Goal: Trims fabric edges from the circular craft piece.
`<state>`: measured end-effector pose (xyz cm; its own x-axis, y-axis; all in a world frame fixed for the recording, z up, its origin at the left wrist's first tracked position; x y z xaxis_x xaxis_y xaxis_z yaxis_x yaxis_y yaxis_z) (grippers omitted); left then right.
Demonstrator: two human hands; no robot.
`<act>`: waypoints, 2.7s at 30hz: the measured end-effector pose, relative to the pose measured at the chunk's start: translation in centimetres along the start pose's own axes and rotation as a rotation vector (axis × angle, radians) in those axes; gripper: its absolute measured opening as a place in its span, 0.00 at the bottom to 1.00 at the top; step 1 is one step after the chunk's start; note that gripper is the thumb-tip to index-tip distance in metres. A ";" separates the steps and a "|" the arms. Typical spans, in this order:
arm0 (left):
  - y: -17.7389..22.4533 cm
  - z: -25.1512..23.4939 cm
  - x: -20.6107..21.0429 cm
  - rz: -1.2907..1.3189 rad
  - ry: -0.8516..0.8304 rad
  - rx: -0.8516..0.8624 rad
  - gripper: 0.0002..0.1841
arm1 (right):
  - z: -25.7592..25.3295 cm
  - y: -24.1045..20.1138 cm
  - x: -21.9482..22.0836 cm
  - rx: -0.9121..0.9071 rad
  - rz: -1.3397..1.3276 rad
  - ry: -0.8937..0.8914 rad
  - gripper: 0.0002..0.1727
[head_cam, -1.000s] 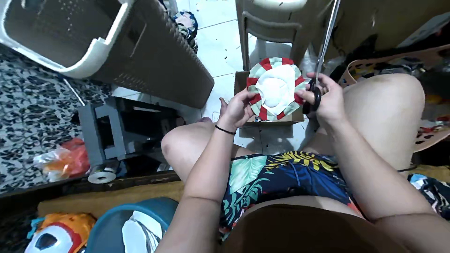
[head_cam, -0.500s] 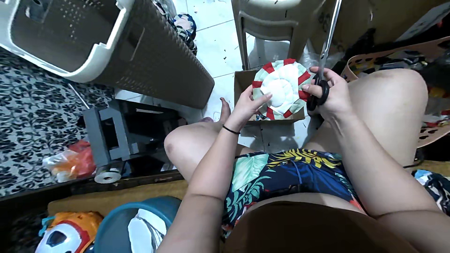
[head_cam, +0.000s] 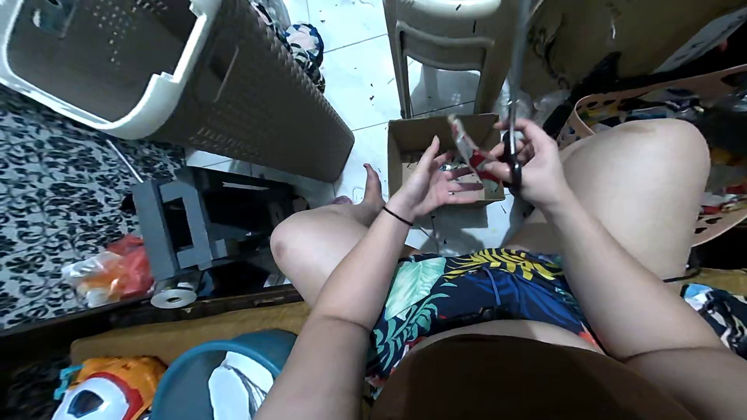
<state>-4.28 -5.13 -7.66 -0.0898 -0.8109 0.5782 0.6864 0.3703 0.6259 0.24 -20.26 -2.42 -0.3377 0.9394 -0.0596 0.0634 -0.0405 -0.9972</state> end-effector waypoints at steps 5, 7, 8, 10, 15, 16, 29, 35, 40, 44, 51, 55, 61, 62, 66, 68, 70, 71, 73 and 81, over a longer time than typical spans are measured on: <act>1.9 -0.2 0.1 0.321 0.088 0.307 0.40 | 1.1 -0.9 3.0 -0.074 -0.106 -0.230 0.33; 2.4 -0.4 -0.4 0.350 -0.001 0.364 0.44 | 0.9 -1.9 1.8 -0.141 -0.133 -0.159 0.32; 2.6 -0.4 -0.8 0.365 -0.044 0.389 0.46 | 0.8 -2.3 0.8 -0.165 -0.138 -0.100 0.32; 3.1 -0.2 -1.3 0.386 -0.075 0.420 0.48 | 0.4 -2.4 -1.3 -0.175 -0.132 0.032 0.31; 4.1 0.2 -1.2 0.409 -0.121 0.449 0.48 | 0.2 -1.0 -3.8 -0.091 -0.151 0.179 0.31; 4.2 0.2 -1.0 0.411 -0.139 0.448 0.48 | 0.2 -0.7 -3.7 -0.057 -0.147 0.173 0.31; 2.5 0.5 -1.3 0.030 0.194 0.257 0.23 | 0.5 0.7 -3.0 0.067 -0.088 0.317 0.32; 2.7 0.5 0.0 -0.083 0.284 0.349 0.36 | 0.6 0.7 -2.9 0.026 -0.092 0.350 0.35; 4.0 1.1 0.2 -0.235 0.259 0.462 0.47 | 0.5 0.9 -2.8 0.017 -0.145 0.335 0.33; 4.7 1.7 0.9 -0.317 0.193 0.553 0.56 | 0.4 0.9 -3.0 0.028 -0.172 0.340 0.32; 5.2 2.4 1.6 -0.369 0.148 0.612 0.62 | 0.4 0.7 -3.1 0.031 -0.184 0.335 0.32; 5.1 3.0 1.4 -0.364 0.213 0.578 0.52 | 0.6 0.7 -2.9 0.044 -0.129 0.311 0.33; 4.8 1.9 -0.9 -0.335 0.337 0.533 0.45 | 0.3 0.9 -2.8 0.069 -0.077 0.295 0.37; 5.0 1.7 -1.1 -0.316 0.342 0.541 0.45 | 0.2 1.1 -2.9 0.068 -0.095 0.308 0.36; 6.3 1.9 -1.6 -0.310 0.411 0.542 0.44 | 0.1 1.7 -2.9 0.250 -0.157 0.416 0.32; 6.7 1.9 -2.4 -0.317 0.479 0.542 0.44 | 0.2 2.9 -3.2 0.445 -0.123 0.478 0.32; 6.8 2.1 -3.7 -0.329 0.547 0.546 0.44 | 0.5 4.2 -3.4 0.564 -0.114 0.516 0.32; 7.0 2.2 -4.2 -0.344 0.579 0.556 0.44 | 0.6 4.3 -3.4 0.588 -0.128 0.516 0.29; 7.4 2.6 -5.1 -0.388 0.629 0.569 0.44 | 0.2 3.4 -3.9 0.554 -0.165 0.498 0.27; 10.0 4.9 -8.1 -0.142 0.774 0.657 0.41 | -7.9 -9.6 -16.0 0.155 0.424 0.336 0.31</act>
<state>-0.22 7.39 -3.49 0.5109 -0.8503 0.1260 0.1538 0.2346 0.9598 12.48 -32.16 8.49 0.0069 0.8858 -0.4641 -0.0194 -0.4639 -0.8857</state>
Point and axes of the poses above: each hand's wrist, its own z-axis away from the middle knuckle, its own x-axis out of the palm, y = z × x, the point moved 8 cm from there along -z, towards the middle knuckle, and after that the axes turned 3 degrees about -z, right-handed, at the moved point
